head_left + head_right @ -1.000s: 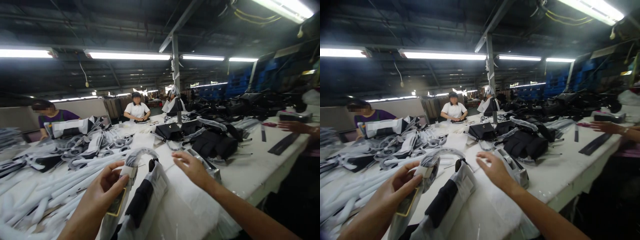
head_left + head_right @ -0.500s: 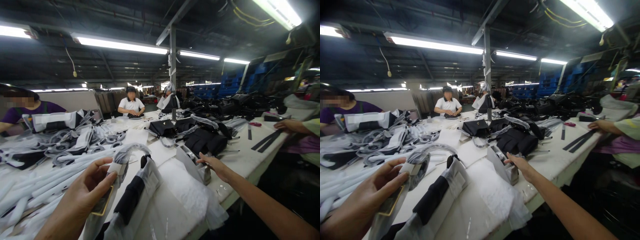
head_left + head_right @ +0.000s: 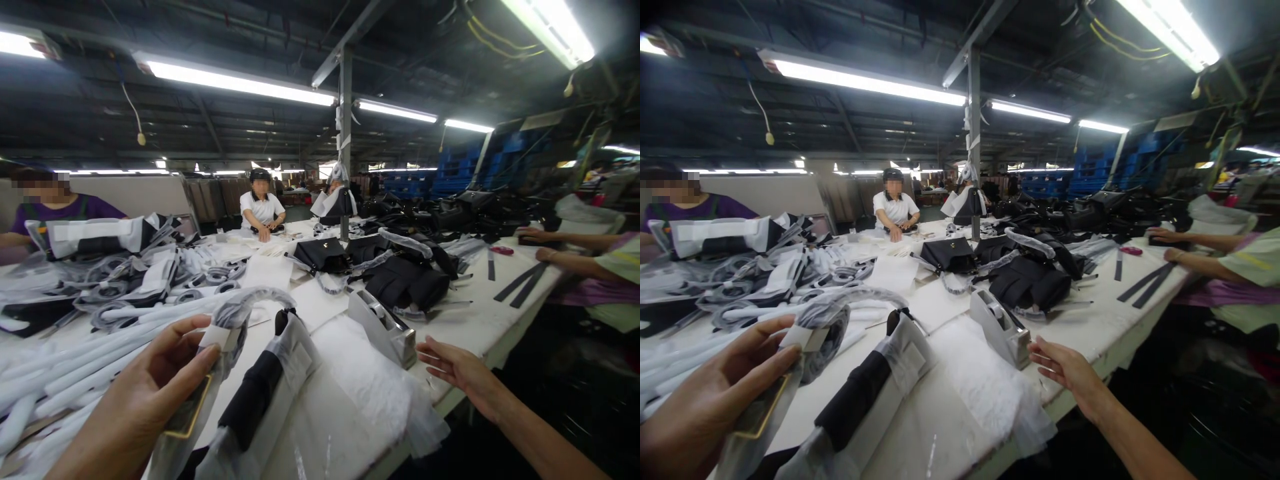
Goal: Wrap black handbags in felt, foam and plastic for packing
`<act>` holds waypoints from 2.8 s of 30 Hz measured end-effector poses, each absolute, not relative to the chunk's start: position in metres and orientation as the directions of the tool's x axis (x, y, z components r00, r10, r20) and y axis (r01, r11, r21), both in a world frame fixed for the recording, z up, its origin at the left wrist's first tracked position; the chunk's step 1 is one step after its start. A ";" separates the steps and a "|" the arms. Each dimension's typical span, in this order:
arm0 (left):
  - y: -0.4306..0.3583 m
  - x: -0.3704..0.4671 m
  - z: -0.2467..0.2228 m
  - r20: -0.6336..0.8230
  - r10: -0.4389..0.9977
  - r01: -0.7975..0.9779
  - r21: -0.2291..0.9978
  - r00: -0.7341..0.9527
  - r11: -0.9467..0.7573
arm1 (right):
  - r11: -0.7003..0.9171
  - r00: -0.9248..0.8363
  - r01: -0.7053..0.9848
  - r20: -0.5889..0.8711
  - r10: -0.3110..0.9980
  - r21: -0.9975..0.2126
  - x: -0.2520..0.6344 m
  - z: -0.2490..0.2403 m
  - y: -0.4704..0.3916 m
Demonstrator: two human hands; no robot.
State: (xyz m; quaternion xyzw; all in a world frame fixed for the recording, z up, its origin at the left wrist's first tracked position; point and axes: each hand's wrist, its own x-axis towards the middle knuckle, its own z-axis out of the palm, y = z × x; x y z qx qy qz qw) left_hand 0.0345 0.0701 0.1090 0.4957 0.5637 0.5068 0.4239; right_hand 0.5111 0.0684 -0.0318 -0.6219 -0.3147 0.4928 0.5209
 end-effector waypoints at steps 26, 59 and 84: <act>0.063 0.057 0.108 0.312 0.950 0.130 0.943 -0.027 -0.306 | 0.390 0.021 0.213 0.403 0.915 -0.896 0.357 0.050 0.037; 0.048 0.068 0.101 0.363 0.930 0.114 0.923 0.059 -0.368 | 0.377 -0.464 0.030 0.321 0.826 -0.926 0.253 0.102 0.068; 0.041 0.072 0.113 0.260 0.964 -0.051 0.965 0.047 -0.258 | 0.412 -0.189 -0.064 0.416 0.890 -0.909 0.228 0.080 0.072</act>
